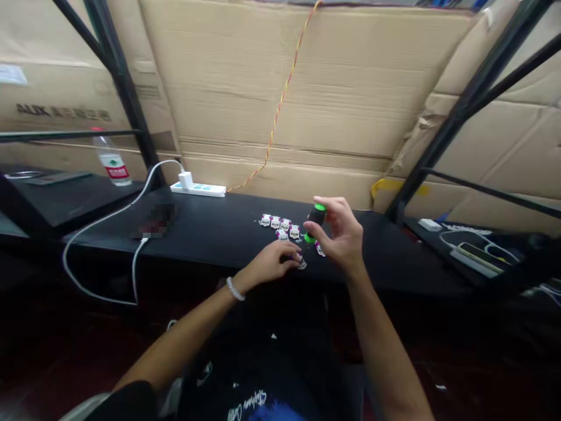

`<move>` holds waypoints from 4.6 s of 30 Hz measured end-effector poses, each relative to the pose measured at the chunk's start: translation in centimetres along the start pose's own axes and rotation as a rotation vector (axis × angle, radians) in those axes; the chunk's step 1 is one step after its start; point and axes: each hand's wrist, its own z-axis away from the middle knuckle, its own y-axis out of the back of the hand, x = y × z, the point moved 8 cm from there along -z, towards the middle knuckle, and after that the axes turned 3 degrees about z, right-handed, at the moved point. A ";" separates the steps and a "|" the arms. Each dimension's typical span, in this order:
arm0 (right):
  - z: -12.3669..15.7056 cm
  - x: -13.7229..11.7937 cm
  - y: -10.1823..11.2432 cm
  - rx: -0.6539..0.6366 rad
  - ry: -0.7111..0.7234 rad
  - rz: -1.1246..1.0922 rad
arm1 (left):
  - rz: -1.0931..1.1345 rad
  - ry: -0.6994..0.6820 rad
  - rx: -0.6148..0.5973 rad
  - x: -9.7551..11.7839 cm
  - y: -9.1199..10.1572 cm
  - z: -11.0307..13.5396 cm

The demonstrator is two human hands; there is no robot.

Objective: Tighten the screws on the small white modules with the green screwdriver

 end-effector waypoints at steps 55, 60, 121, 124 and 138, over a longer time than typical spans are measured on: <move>-0.2 0.2 0.3 0.014 0.023 0.031 | -0.119 0.091 0.051 1.1 -0.8 0.2; 0.1 0.0 0.9 0.060 0.050 0.094 | -0.228 0.191 0.090 1.6 -1.2 0.6; -0.4 -0.2 -0.4 -0.170 0.039 -0.029 | -0.204 0.209 0.140 1.2 -0.8 0.3; -0.4 0.2 -0.3 -0.139 0.014 -0.033 | -0.210 0.205 0.140 1.4 -0.7 0.2; -0.6 0.4 0.7 -0.001 0.012 0.124 | -0.220 0.224 0.123 1.4 -0.7 0.3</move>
